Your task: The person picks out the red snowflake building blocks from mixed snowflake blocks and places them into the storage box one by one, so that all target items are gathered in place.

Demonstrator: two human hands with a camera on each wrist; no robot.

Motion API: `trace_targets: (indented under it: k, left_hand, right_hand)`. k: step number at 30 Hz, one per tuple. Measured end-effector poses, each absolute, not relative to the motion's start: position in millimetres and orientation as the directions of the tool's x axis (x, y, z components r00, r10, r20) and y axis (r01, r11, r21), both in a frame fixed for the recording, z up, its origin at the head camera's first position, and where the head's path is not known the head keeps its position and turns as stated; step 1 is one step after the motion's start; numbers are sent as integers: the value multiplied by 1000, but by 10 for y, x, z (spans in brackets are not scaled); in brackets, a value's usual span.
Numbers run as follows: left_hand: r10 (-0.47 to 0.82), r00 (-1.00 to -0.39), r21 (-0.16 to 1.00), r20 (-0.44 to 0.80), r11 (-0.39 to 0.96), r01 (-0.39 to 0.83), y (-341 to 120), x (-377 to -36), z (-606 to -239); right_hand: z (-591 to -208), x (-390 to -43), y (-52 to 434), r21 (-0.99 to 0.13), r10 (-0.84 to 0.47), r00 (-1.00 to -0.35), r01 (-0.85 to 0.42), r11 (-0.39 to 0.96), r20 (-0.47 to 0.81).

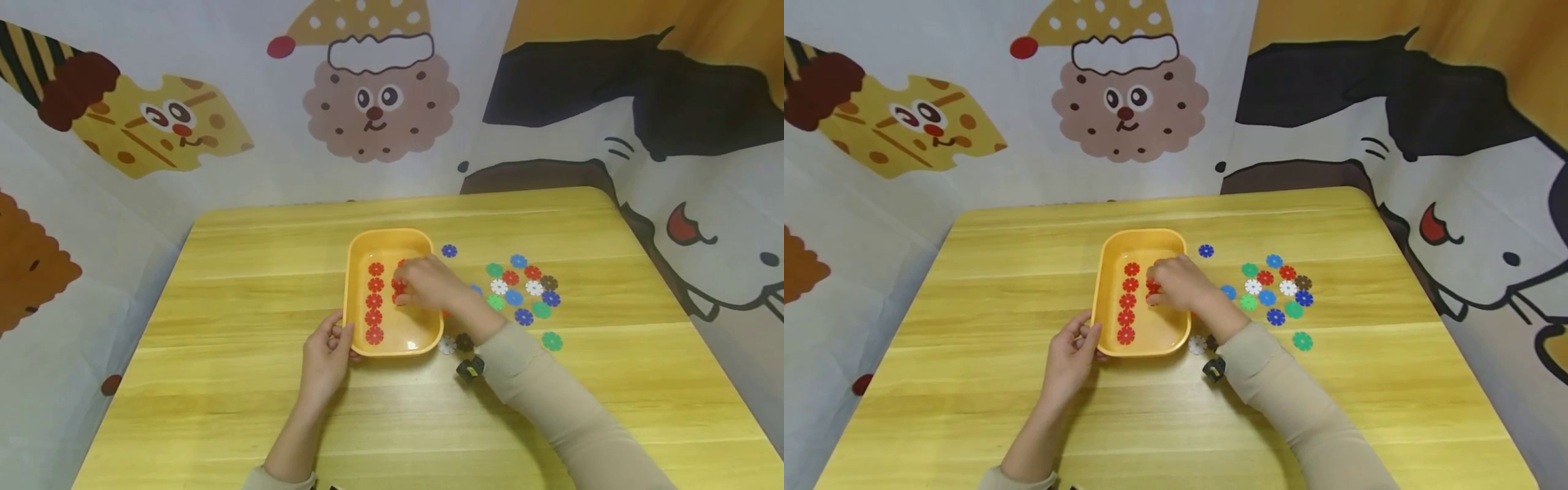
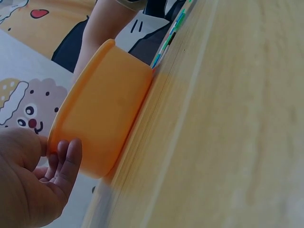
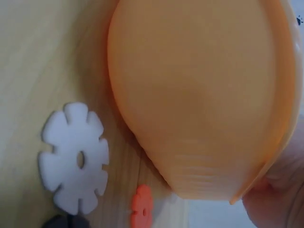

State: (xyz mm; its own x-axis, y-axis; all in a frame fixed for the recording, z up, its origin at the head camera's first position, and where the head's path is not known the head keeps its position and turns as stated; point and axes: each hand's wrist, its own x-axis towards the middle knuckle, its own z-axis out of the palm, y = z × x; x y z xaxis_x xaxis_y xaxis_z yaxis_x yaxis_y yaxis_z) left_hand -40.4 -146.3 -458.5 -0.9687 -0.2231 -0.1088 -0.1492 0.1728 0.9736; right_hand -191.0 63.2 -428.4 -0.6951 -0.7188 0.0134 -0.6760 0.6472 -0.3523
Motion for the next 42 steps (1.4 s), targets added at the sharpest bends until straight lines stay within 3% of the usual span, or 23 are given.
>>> trace_targets:
  k: [7,12,24,42]
  left_hand:
    - [-219,-971,976,-99,166,-137,-1461,-404,-4600]
    - [-228,-969,978,-98,156,-136,-1464,-401,-4596]
    - [-208,-975,980,-82,161,-117,-1473,-405,-4599]
    - [-213,-972,973,-99,183,-140,-1473,-401,-4573]
  right_hand:
    - [-4231,-1910,771,-560,-625,-757,-607,563,192]
    - [-4203,-1897,929,-641,-531,-791,-582,501,303]
    - [-4302,-1943,1319,-648,-451,-823,-557,519,347]
    - [-4315,-2026,1933,-653,-351,-904,-421,630,244]
